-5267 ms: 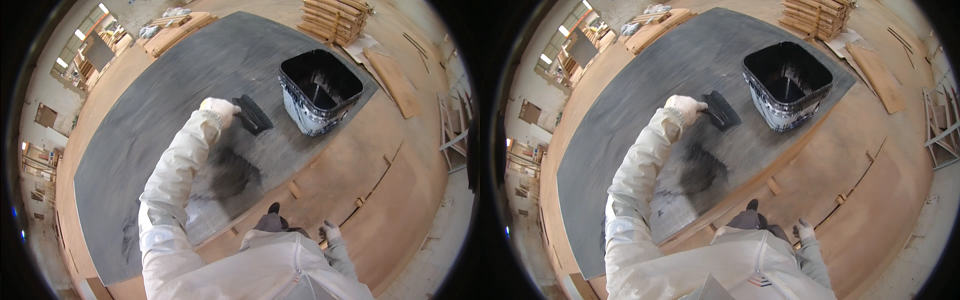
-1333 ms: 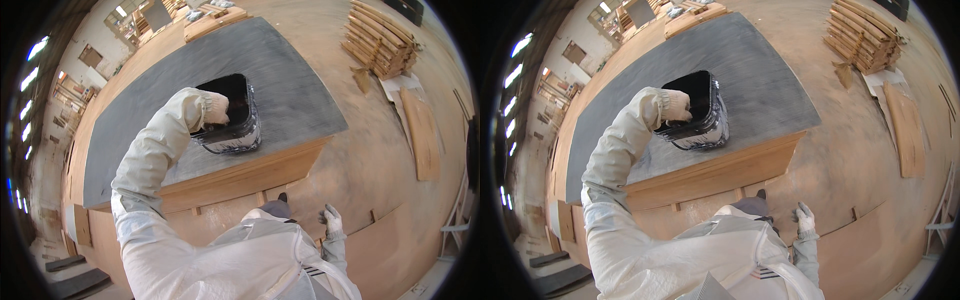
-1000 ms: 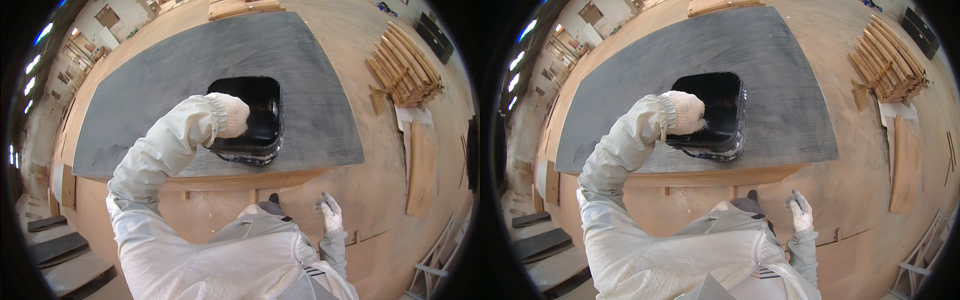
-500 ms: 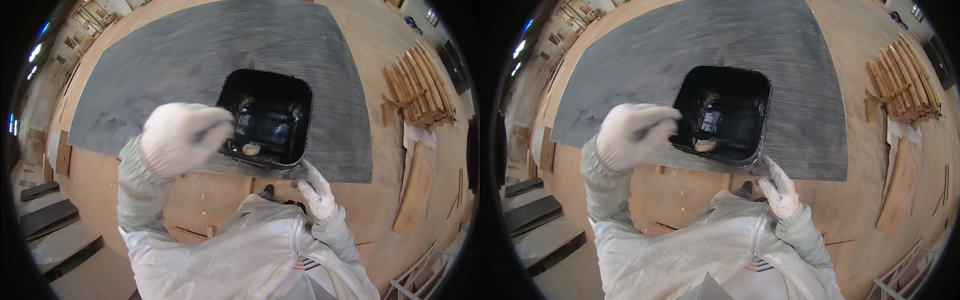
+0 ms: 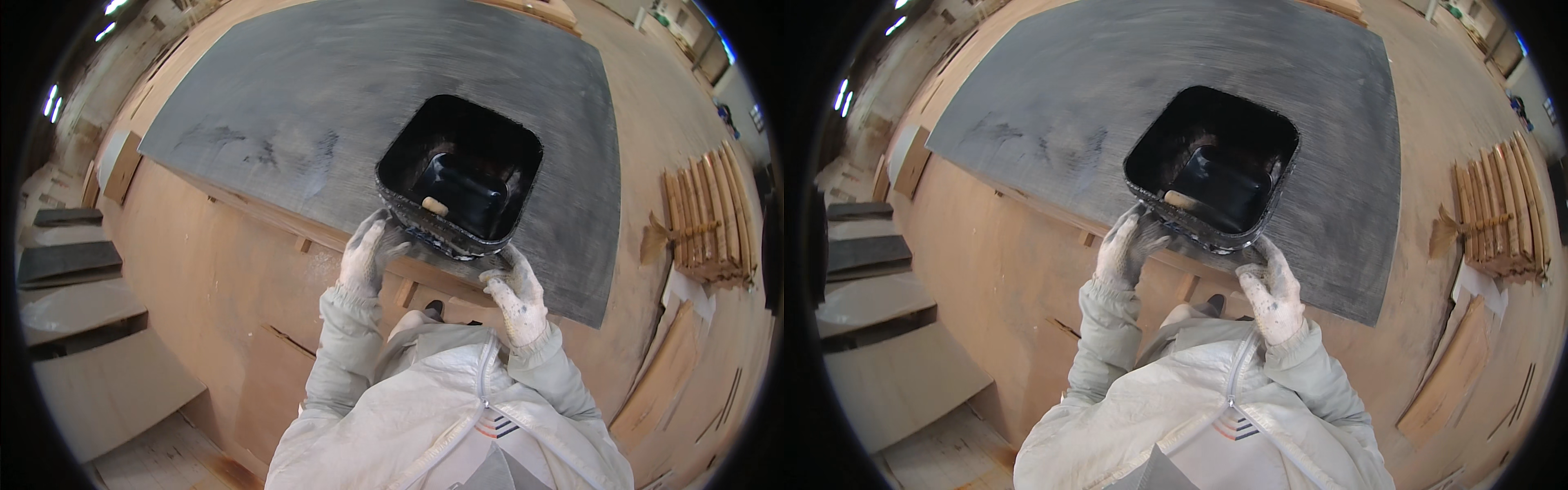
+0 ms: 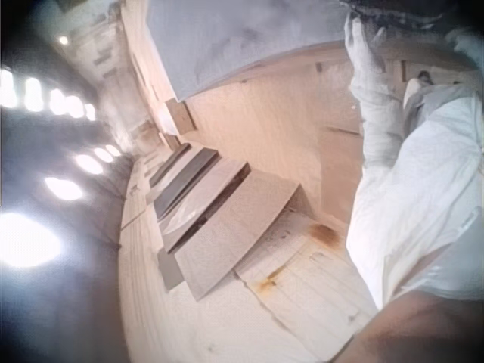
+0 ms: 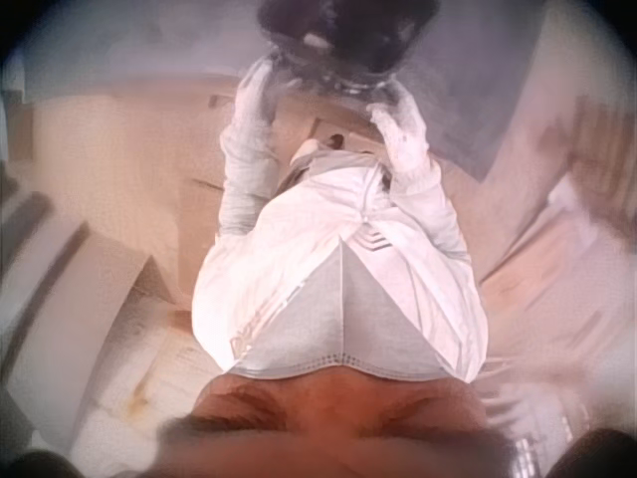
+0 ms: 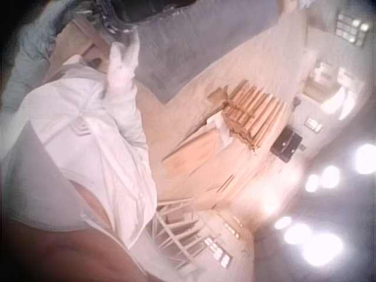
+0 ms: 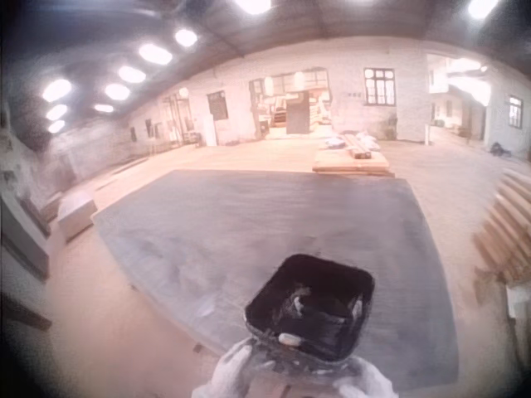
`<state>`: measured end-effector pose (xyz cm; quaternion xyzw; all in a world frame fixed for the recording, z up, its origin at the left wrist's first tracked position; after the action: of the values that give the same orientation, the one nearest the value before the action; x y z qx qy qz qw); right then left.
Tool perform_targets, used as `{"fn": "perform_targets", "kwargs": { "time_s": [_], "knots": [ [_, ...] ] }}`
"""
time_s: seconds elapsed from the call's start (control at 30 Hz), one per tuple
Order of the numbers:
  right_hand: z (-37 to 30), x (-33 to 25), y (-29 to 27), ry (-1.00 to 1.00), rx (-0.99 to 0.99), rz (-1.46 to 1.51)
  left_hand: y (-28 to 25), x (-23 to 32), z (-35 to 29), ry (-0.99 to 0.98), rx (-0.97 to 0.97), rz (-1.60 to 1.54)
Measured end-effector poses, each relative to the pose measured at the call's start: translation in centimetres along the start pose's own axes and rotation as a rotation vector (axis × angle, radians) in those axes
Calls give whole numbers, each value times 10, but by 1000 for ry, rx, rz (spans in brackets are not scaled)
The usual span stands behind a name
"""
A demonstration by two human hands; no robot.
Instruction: The person applies dark paint to a large wooden board using a brush. They repeatedly dip the brush into a paint container and spread the paint across the surface in broad strokes, gradually covering the entire board.
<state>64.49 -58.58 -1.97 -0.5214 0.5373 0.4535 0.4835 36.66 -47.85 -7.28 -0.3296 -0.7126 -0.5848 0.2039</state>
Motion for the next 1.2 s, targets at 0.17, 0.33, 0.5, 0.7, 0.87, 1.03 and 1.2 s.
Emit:
{"fn": "perform_targets", "kwargs": {
  "time_s": [0.17,0.33,0.5,0.7,0.87,1.03,1.2],
  "knots": [
    [-2,15,-4,-75,106,36,-6,-7,12,44,-35,-149],
    [-16,-6,-5,-341,239,-214,-15,8,2,36,-166,-236],
    [-32,-74,-19,-894,232,-804,50,48,-47,226,-24,-44],
    [18,-146,8,-1091,42,-1017,140,103,-53,352,-188,259],
    [76,-177,22,-776,38,-944,184,129,-24,364,-324,549],
    [130,-226,34,-575,-80,-1190,193,142,-7,306,-440,683],
    [150,-264,37,-236,-176,-1256,165,149,-6,427,-296,564]
  ]
}}
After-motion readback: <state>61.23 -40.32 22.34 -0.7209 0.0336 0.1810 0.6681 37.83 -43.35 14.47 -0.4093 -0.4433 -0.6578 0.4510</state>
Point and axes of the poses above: each hand's wrist, its own z-axis towards the middle knuckle, its own y-axis out of the palm, x = y × z, the point moved 1 cm from there along z, towards the middle knuckle, and after that the axes turned 9 degrees about -z, right-handed, at the moved point
